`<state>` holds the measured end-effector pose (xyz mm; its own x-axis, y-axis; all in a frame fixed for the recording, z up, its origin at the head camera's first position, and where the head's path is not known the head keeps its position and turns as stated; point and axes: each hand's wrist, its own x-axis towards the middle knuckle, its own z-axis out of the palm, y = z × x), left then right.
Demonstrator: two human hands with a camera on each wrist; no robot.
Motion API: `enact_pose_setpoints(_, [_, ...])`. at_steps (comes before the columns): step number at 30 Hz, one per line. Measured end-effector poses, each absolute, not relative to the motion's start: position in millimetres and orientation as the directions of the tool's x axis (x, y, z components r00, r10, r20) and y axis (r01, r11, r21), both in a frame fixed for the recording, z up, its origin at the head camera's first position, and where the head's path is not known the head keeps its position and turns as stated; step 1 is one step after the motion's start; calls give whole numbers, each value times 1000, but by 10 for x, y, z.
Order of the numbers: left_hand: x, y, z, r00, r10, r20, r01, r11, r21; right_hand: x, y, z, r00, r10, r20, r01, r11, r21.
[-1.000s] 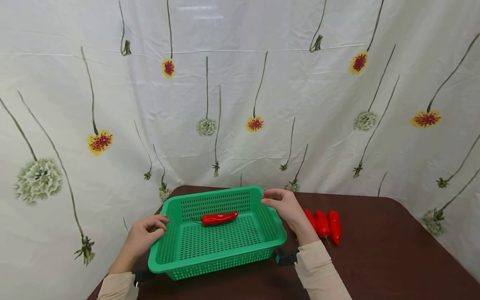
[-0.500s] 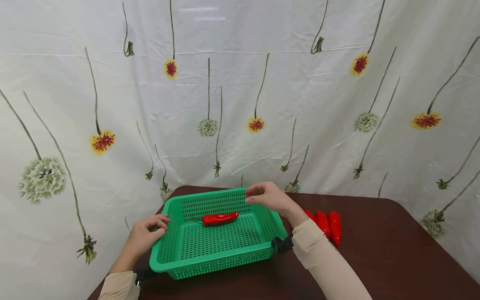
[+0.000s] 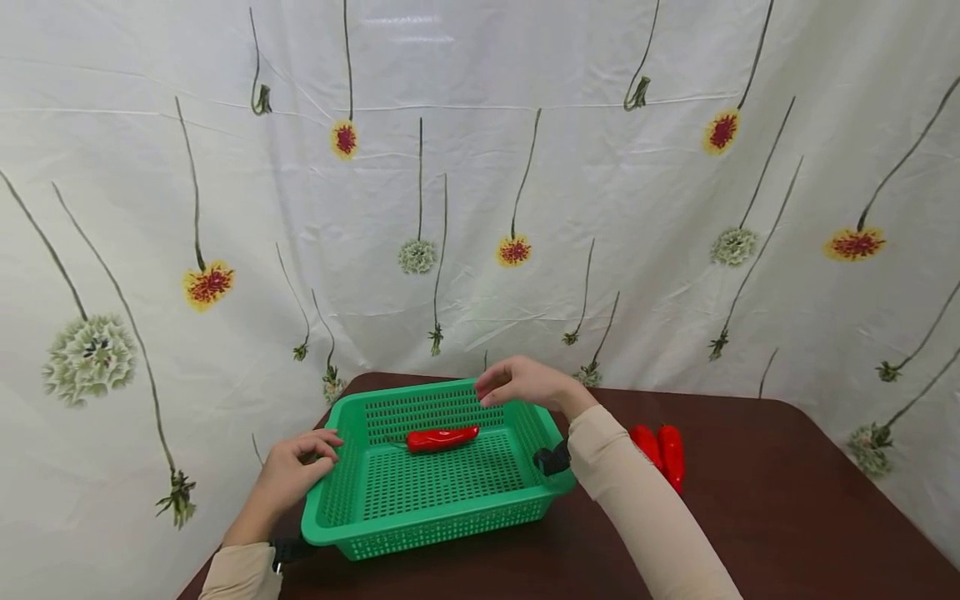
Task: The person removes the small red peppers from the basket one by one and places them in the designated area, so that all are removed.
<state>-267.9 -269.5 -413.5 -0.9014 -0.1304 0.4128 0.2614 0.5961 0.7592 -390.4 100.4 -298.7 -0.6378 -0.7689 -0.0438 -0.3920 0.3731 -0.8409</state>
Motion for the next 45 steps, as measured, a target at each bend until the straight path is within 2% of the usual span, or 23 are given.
enact_pose_setpoints(9, [-2683,-2702,-4146,-901,-132,413,263,592,762,-4084,882,-3135,-587,-801,-117,-363,390,-846])
enact_pose_setpoints(26, [-2681,-2702,-4157,-903,-133,409,269,568,778,-4229,660,-3280,-619,-763,-188,-293,446,-846])
enact_pose_setpoints(35, [-2671,-2712,-4149,-921,-139,365,239,539,808,-4316,607,-3396,-669,-715,-201,-241,464,-852])
enact_pose_setpoints(45, [-2665,-2698,-4146,-915,-152,375,241,540,806,-4344,496,-3459,-688,-692,-217,-229,492,-840])
